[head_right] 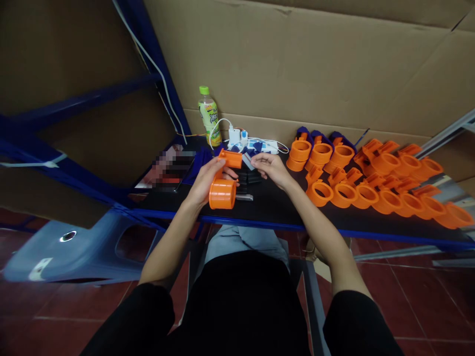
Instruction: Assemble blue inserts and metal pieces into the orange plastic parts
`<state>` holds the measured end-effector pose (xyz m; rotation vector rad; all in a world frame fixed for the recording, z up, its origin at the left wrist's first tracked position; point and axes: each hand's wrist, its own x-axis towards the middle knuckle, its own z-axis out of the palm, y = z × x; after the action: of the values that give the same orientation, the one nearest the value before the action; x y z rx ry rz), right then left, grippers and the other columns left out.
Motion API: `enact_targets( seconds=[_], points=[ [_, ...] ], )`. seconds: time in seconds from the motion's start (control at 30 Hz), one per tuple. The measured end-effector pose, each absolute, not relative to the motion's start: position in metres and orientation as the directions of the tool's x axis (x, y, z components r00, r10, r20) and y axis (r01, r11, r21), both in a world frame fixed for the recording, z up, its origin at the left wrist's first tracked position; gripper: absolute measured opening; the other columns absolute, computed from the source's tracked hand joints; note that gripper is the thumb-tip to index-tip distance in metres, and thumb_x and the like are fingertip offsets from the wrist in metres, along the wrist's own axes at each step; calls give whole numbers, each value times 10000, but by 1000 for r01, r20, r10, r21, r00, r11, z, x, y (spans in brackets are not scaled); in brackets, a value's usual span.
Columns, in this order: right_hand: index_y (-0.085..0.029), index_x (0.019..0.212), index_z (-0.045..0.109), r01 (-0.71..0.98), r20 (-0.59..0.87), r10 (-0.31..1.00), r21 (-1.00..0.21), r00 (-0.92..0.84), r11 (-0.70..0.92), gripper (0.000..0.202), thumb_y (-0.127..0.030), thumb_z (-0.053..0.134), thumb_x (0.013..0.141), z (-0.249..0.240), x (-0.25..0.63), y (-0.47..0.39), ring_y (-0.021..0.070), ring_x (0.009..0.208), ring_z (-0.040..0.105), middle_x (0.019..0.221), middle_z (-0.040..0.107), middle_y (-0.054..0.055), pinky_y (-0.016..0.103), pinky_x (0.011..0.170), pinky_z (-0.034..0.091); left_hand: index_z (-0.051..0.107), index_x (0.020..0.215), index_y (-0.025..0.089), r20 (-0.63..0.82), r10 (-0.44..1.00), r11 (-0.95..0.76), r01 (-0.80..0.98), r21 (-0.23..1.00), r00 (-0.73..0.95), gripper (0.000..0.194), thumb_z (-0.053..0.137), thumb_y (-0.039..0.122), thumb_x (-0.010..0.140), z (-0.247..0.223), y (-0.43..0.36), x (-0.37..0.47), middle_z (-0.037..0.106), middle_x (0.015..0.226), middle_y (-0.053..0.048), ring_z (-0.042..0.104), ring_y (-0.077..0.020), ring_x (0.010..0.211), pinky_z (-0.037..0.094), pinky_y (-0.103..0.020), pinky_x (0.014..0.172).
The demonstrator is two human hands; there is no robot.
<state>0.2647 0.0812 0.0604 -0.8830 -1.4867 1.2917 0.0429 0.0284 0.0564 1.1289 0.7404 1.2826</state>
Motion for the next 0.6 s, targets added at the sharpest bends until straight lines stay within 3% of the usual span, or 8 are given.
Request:
enact_targets(
  seconds=[0.23,0.6],
  points=[
    [-160,830,709,-7,259,929,-964,-266,267,527,-591,936,631,69,262,78,39,448,387,574,548,-52,197,412,337,674,1311,167,247,961,-219,-204,954,125,556,739,547,910,57,27,37,745,647,-1,706,-170,554,549,-266,601],
    [-156,852,714,122,338,872,-908,-355,402,478,-591,878,740,78,277,83,68,493,526,687,646,-12,220,471,432,653,1398,147,272,956,-260,-113,959,113,658,751,569,903,56,22,39,720,608,1,688,-163,550,536,-265,584]
  ],
)
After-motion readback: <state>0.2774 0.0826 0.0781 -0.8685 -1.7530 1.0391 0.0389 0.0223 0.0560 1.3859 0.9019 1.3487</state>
